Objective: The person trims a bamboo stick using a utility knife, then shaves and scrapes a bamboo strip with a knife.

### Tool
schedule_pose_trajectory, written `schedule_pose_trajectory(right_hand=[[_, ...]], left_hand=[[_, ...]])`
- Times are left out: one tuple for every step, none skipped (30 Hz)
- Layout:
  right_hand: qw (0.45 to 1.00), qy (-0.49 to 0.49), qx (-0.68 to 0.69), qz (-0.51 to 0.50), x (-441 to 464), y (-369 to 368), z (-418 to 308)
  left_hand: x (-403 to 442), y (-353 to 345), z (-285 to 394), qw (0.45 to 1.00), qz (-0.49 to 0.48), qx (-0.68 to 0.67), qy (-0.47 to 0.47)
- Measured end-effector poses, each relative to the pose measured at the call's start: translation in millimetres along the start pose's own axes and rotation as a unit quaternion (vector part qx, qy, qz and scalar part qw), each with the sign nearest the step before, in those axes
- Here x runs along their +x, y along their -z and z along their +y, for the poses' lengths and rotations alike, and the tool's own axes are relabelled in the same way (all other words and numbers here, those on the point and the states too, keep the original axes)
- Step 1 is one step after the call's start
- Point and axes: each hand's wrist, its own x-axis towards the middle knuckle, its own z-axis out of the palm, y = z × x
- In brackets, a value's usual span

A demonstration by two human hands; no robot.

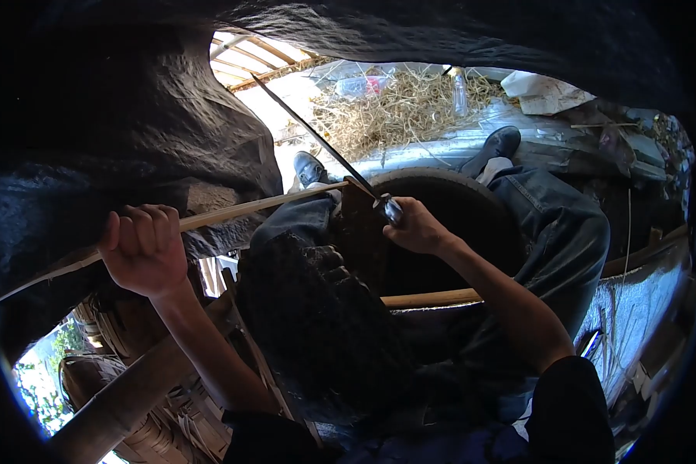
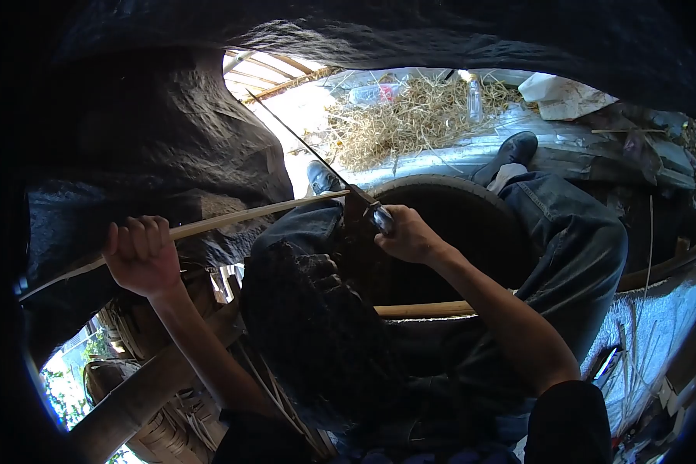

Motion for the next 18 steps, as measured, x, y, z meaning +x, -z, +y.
schedule_pose_trajectory(right_hand=[[1.0,-0.013,0.008,-0.011,-2,-3,6],[0.999,-0.026,0.015,-0.022,-4,-6,13],[0.999,-0.05,0.014,-0.013,-6,-11,21],[0.999,-0.049,0.014,-0.012,-7,-13,32],[0.995,-0.095,-0.027,-0.017,-7,-14,40],[0.988,-0.14,-0.068,-0.021,-5,-14,48],[0.988,-0.136,-0.069,-0.02,-5,-11,40],[0.992,-0.099,-0.072,-0.016,-7,-6,23],[0.995,-0.061,-0.076,-0.014,-10,-1,5],[0.995,-0.056,-0.079,-0.016,-13,2,-14],[0.996,-0.029,-0.084,-0.007,-15,3,-36],[0.996,-0.003,-0.089,0.003,-19,5,-60],[0.997,-0.02,-0.077,-0.01,-27,9,-90],[0.997,-0.018,-0.079,-0.012,-33,10,-108],[0.999,0.004,-0.045,-0.02,-37,10,-122],[0.999,0.027,-0.01,-0.026,-41,10,-133],[0.999,0.027,0.005,-0.027,-47,9,-140],[0.999,0.03,0.006,-0.026,-51,3,-139]], left_hand=[[0,0,0,1.0,0.005,0.001,0.0],[0,0,0,1.0,0.005,0.001,0.0],[1,-2,-1,1.0,0.005,0.002,0.0],[1,-3,-1,1.0,0.004,0.002,-0.001],[1,-4,-2,1.0,0.001,0.002,-0.003],[0,-5,-2,1.0,0.01,0.002,0.002],[-1,-5,-2,1.0,0.022,0.003,0.007],[-2,-6,-2,1.0,0.023,0.006,0.004],[-4,-9,-2,1.0,0.016,0.008,0.008],[-4,-11,-3,1.0,0.007,0.011,0.011],[-3,-12,-3,1.0,0.008,0.013,0.004],[-2,-12,-3,1.0,0.001,0.013,0.006],[-2,-13,-4,1.0,-0.004,0.012,0.008],[-2,-14,-5,1.0,-0.002,0.014,0.006],[-1,-14,-6,1.0,0.016,0.005,0.01],[1,-15,-6,0.999,0.032,-0.003,0.016],[1,-14,-7,0.999,0.035,-0.009,0.021],[2,-14,-8,0.999,0.033,-0.008,0.02]])
